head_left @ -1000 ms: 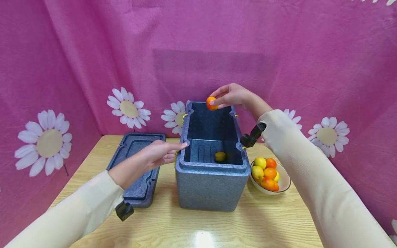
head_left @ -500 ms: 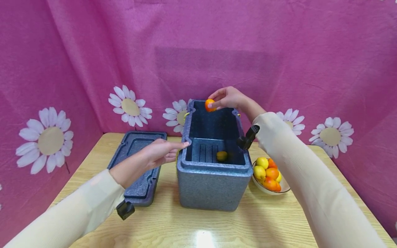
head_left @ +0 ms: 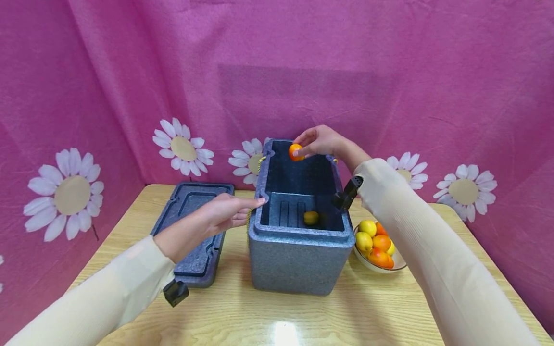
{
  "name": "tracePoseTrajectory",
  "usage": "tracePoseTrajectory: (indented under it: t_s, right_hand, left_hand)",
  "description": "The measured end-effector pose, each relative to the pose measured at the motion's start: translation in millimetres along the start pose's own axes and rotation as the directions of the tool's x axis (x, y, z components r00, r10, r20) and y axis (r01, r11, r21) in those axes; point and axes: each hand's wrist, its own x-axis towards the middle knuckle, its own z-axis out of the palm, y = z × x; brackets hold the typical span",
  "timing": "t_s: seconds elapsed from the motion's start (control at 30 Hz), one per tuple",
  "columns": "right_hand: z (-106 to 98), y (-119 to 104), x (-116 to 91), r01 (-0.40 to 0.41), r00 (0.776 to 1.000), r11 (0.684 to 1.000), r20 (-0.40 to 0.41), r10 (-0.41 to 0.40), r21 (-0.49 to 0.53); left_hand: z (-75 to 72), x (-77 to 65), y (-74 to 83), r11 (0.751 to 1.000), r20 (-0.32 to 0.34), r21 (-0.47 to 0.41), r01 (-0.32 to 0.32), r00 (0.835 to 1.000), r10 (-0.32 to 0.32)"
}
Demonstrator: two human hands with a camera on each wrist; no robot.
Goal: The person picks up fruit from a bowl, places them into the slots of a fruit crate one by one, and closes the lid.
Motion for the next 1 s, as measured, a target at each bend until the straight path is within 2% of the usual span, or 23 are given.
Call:
tracePoseTrajectory:
  t_s: [0.4,0.63,0.83,1.0]
  right_hand:
    - [1,3,-1,-0.079,0.997,0.99,-0.01,0.078,-0.115]
    - [1,-2,0,-0.131,0.991,0.988,0.01,0.132,-0.084]
    - [-3,-11,-5,-0.113,0.993,0.992,0.016,0.114,-0.06]
    - [-11,-24,-16,-0.076,0.997,0.996,0.022,0.077,-0.05]
  left_hand:
    - [-0.5,0.8,-0.7,1.0,0.005,-0.006,-0.007,1.0,0.007]
    - [-0.1,0.6,-1.6,1.0,-0.002,-0.003,0.006,1.0,-0.006]
    - [1.9,0.7,-0.7,1.0,-0.012,0.01,0.018,1.0,-0.018]
    - [1.5,-0.9,-0.7,1.0,-0.007,0.021,0.002,1.0,-0.001]
